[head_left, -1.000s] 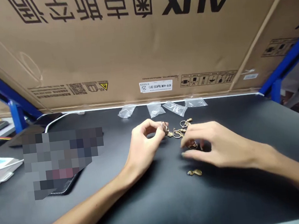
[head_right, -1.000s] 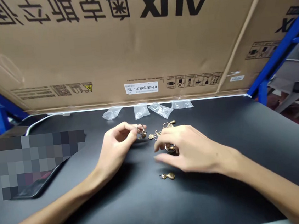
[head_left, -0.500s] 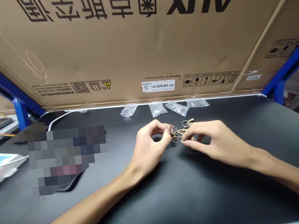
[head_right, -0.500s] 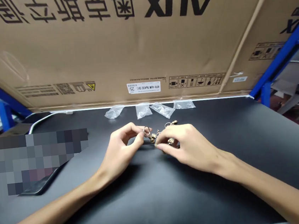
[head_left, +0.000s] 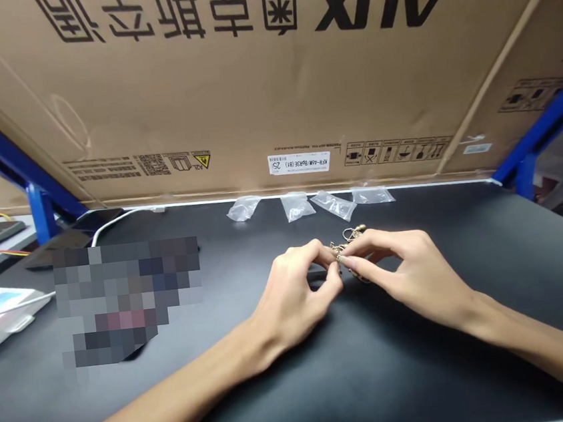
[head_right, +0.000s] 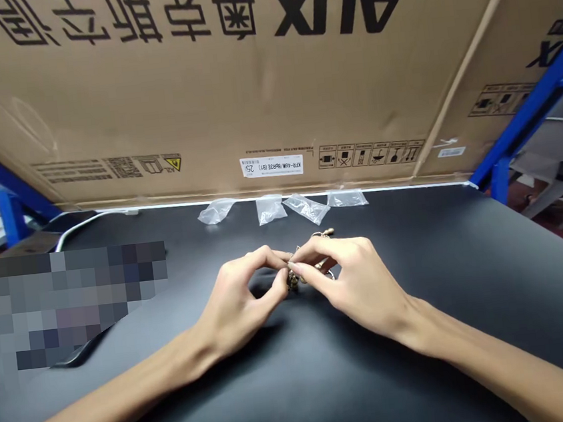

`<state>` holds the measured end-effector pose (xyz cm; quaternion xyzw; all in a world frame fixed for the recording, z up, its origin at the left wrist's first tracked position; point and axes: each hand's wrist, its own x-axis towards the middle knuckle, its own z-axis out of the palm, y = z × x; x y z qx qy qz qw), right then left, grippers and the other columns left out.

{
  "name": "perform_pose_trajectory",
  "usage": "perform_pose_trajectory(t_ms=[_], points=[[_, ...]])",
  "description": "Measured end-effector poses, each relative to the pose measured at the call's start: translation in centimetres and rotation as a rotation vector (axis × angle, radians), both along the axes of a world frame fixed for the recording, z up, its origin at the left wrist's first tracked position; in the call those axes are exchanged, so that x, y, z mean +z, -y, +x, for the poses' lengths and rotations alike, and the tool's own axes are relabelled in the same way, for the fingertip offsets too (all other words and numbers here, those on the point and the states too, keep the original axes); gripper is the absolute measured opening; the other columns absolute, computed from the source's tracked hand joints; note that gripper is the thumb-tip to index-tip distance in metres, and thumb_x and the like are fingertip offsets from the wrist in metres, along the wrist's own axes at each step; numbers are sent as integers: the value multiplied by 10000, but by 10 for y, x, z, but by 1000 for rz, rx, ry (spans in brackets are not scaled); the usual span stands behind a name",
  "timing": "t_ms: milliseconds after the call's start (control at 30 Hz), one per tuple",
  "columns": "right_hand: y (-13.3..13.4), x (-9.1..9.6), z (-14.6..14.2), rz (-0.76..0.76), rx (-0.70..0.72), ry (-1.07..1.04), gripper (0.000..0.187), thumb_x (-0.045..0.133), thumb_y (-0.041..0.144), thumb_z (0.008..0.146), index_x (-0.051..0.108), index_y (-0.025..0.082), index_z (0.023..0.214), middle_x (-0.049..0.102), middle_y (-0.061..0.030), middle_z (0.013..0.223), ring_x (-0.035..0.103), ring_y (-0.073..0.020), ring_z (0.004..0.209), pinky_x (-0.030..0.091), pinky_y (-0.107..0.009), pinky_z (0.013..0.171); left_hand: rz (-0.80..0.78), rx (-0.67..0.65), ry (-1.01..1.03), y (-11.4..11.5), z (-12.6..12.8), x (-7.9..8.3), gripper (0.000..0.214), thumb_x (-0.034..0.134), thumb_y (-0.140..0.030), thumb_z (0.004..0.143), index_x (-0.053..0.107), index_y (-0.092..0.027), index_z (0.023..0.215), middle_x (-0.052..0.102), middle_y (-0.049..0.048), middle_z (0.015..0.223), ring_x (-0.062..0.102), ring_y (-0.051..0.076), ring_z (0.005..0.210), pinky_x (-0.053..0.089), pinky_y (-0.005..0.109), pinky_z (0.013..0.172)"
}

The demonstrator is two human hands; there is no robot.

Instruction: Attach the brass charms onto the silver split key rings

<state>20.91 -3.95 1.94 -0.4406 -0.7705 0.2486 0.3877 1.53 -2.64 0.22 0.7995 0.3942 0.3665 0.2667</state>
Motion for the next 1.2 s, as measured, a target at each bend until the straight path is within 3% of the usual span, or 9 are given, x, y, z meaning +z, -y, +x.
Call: perform_pose_trajectory(t_ms=[400, 533, 700, 833, 1000, 1200], points=[[1, -3, -2, 67, 7, 54, 102, 642, 253, 902, 741, 234, 892, 762, 17, 866, 704, -164, 767, 549, -275, 715, -15, 24, 40, 1, -1, 1, 68, 557, -175, 869, 602, -202, 827, 733, 4, 964, 673, 169, 887, 485, 312, 853], [-1, -9, -1, 174, -3, 122, 87, 647, 228, 898, 727, 215, 928, 769, 2, 888, 721, -168, 773, 557, -268, 715, -132, 62, 186, 1, 0, 5, 83, 565, -237, 896, 625, -203, 850, 727, 1, 1022, 667, 171, 966, 479, 293, 903], [-8, -12, 5, 299, -69, 191, 110, 622, 213, 900, 673, 207, 998, 764, -11, 856, 723, -170, 698, 566, -273, 649, -363, 19, 317, -5, 1, 9, 227, 538, -380, 922, 668, -196, 898, 717, 34, 1017, 653, 201, 980, 498, 306, 881], [-9, -14, 7, 373, -93, 255, 285, 610, 204, 912, 594, 211, 1196, 765, -12, 895, 730, -173, 756, 571, -286, 711, -353, 35, 339, -4, 4, 6, 186, 634, -361, 858, 596, -182, 823, 688, 26, 911, 655, 177, 859, 518, 295, 805], [-13, -17, 10, 592, -81, 454, 285, 554, 197, 957, 594, 151, 1235, 755, -61, 959, 712, -207, 854, 553, -347, 801, -399, 71, 332, -4, 2, 4, 183, 595, -367, 887, 576, -187, 859, 677, 16, 717, 663, 174, 679, 527, 282, 634], [-13, -13, 14, 584, -66, 564, 288, 510, 212, 988, 589, 148, 1257, 749, -67, 950, 694, -209, 815, 528, -348, 746, -421, -31, 213, -8, -2, 11, 193, 551, -292, 878, 649, -171, 765, 563, -22, 572, 482, 108, 511, 374, 225, 486]])
